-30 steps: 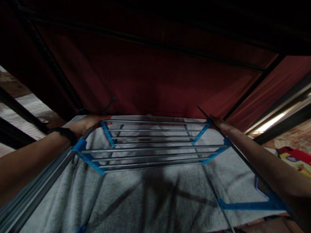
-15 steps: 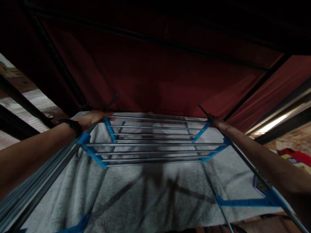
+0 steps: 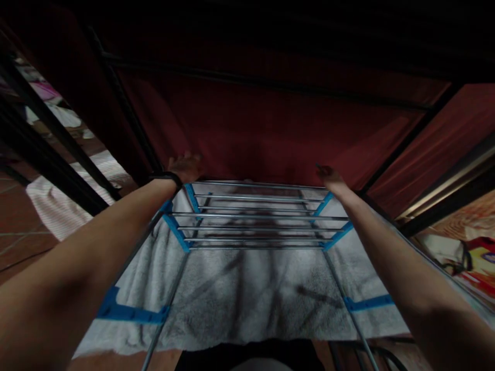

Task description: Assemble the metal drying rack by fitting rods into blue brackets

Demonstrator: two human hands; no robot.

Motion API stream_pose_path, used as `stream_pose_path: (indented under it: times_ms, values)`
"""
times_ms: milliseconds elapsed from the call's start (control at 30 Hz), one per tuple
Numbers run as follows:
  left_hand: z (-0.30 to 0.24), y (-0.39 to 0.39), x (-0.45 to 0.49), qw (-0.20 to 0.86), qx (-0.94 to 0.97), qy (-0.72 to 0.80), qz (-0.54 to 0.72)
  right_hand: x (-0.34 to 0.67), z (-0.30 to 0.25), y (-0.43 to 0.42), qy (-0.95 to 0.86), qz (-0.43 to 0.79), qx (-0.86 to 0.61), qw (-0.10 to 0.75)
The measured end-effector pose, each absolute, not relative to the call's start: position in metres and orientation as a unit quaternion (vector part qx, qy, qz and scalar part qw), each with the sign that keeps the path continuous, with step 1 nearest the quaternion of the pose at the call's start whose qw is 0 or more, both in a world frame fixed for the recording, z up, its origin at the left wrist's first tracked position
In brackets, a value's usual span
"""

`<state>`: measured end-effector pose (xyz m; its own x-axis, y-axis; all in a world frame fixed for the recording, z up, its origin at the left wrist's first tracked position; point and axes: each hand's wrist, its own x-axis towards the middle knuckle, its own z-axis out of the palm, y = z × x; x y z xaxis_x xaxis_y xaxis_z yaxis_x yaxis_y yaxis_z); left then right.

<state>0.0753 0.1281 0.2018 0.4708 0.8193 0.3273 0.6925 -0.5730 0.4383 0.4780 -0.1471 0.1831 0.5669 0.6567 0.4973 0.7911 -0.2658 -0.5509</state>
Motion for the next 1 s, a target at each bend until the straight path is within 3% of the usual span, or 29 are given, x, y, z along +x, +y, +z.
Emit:
stream_pose_path:
  times_ms: [167,233,400,533,700,833,1000]
  values:
    - [0.231,0.098,0.125,0.148,0.797,0.458,0.365,0.393,0.178,-0.144,-0.52,-0.081,-0.714,0.463]
    - [0.231,0.067,0.136,0.189,0.749,0.406,0.489,0.353,0.172,-0.16,-0.555,-0.087,-0.658,0.501]
    - [0.171,-0.065,0.117,0.174,0.709,0.256,0.634,0.28,0.126,-0.218,-0.566,0.013,-0.585,0.581]
    - [0.069,-0.141,0.071,0.219,0.693,0.323,0.606,0.265,0.048,-0.259,-0.494,0.157,-0.629,0.579]
    - [-0.032,-0.131,0.004,0.276,0.603,0.578,0.476,0.293,-0.046,-0.297,-0.396,0.189,-0.713,0.547]
    - [-0.052,-0.094,-0.024,0.245,0.571,0.65,0.437,0.333,-0.082,-0.32,-0.306,0.186,-0.746,0.561]
    - [-0.051,-0.06,-0.021,0.254,0.584,0.656,0.405,0.38,-0.099,-0.338,-0.171,0.063,-0.768,0.614]
